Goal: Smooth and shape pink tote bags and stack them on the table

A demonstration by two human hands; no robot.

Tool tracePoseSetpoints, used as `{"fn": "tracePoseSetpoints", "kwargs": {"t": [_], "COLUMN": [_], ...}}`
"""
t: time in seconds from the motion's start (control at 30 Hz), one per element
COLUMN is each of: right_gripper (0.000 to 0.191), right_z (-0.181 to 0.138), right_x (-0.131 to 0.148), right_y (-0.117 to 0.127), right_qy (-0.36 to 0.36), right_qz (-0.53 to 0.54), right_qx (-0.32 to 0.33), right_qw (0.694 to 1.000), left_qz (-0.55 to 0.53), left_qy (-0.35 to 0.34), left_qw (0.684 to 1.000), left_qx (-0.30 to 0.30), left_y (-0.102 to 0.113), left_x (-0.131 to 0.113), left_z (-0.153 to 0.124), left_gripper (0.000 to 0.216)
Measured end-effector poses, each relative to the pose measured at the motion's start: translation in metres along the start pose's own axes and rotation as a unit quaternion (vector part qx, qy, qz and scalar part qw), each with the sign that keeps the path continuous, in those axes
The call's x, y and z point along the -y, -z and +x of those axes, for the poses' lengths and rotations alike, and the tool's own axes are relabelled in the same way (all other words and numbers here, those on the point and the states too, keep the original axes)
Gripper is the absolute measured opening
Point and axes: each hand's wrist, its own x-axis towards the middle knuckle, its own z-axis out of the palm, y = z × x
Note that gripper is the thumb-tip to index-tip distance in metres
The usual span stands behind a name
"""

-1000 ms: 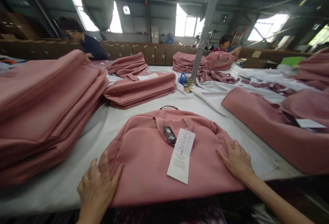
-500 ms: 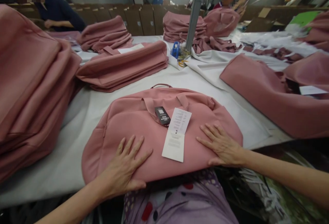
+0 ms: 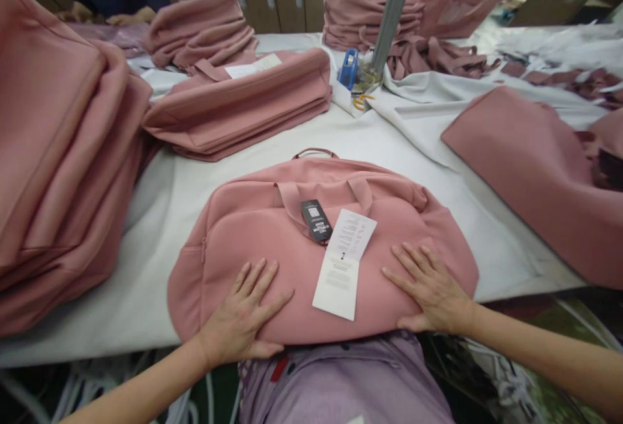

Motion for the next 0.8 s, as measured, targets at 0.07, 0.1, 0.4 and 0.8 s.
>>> {"fn": "tracePoseSetpoints", "kwargs": {"t": [0.07,0.1,0.4,0.8], "right_gripper": [0.091,0.09,0.089,0.088], "right_z": [-0.0006,-0.001,-0.0009,-0.0005], "right_x": [-0.0006,-0.0011,-0.0057,-0.0063], "right_y": [-0.0005,-0.001,-0.0044,-0.0057], "right_qy": [0.001,0.003,0.049,0.059], "right_qz": [0.001,0.003,-0.047,-0.111], "right_qx": [-0.006,-0.01,-0.061,-0.101], "right_qw": [1.0,1.0,0.996,0.987], "left_qz": [0.004,0.005,0.022,0.157], "left_qy": [-0.004,-0.004,-0.001,-0.039], "left_qw": [1.0,1.0,1.0,0.984], "left_qx": [-0.003,-0.005,-0.022,-0.08], "left_y": [0.0007,0.0007,-0.0006,0.0017], "left_x": [-0.0004,-0.0005,-0.0015,0.0022], "left_z": [0.0,-0.0002,-0.001,0.0059], "left_gripper": [0.09,0.09,0.09,0.08]}}
